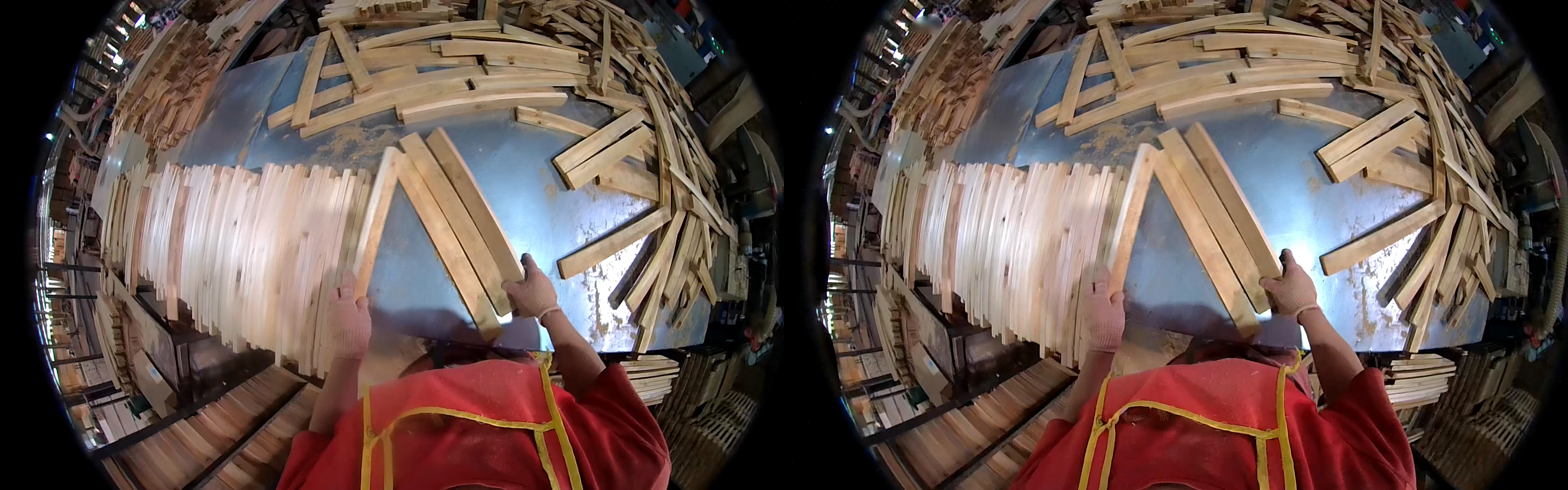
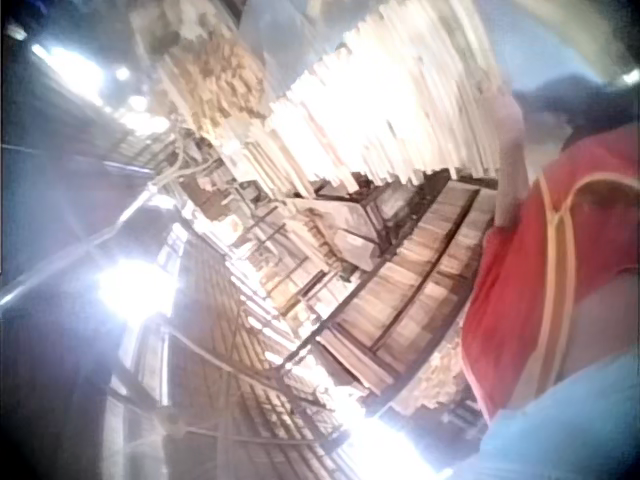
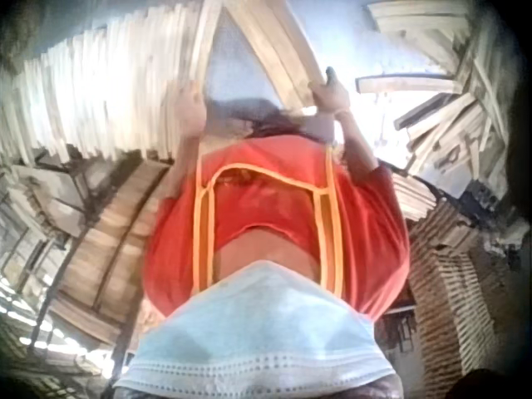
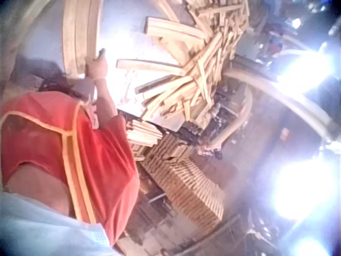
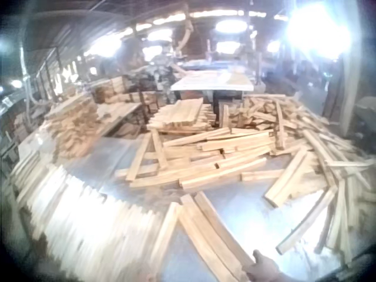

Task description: The person picks up thin wooden planks from a large pile on a metal table and stacks them neatly in a growing pile. The person handles the planks one by one or in small groups, aligning them carefully.

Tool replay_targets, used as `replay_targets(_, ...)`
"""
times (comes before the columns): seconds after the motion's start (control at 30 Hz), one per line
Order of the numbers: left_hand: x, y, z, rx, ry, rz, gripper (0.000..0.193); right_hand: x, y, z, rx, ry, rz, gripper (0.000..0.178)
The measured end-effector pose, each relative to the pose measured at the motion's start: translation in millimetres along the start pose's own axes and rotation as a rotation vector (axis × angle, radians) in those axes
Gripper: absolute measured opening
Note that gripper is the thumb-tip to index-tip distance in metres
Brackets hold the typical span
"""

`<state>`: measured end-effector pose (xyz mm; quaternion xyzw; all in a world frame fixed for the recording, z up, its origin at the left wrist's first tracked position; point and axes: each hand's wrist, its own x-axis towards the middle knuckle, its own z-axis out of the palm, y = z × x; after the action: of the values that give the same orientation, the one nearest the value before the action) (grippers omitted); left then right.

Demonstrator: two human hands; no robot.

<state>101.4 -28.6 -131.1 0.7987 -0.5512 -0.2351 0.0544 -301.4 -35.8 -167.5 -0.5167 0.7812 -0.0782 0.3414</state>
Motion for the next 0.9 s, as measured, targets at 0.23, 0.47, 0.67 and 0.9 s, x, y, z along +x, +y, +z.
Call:
replay_targets(0.23, -9, -42, 6, 0.331, 0.246, 0.244, 0.068, -85, -89, 42, 0.343, -0.048, 0.123, 0.055)
replay_targets(0.47, 6, -77, 39, 0.218, 0.291, 0.302, 0.067, -119, -161, 162, -0.031, -0.616, -0.285, 0.075)
replay_targets(0.67, -13, -37, 11, 0.462, 0.249, 0.432, 0.076, -69, -177, 145, -0.088, -0.679, -0.881, 0.052)
replay_targets(0.9, -25, 34, 58, 0.315, 0.015, 0.288, 0.094, 2, -58, 27, -0.136, 0.234, -0.453, 0.056)
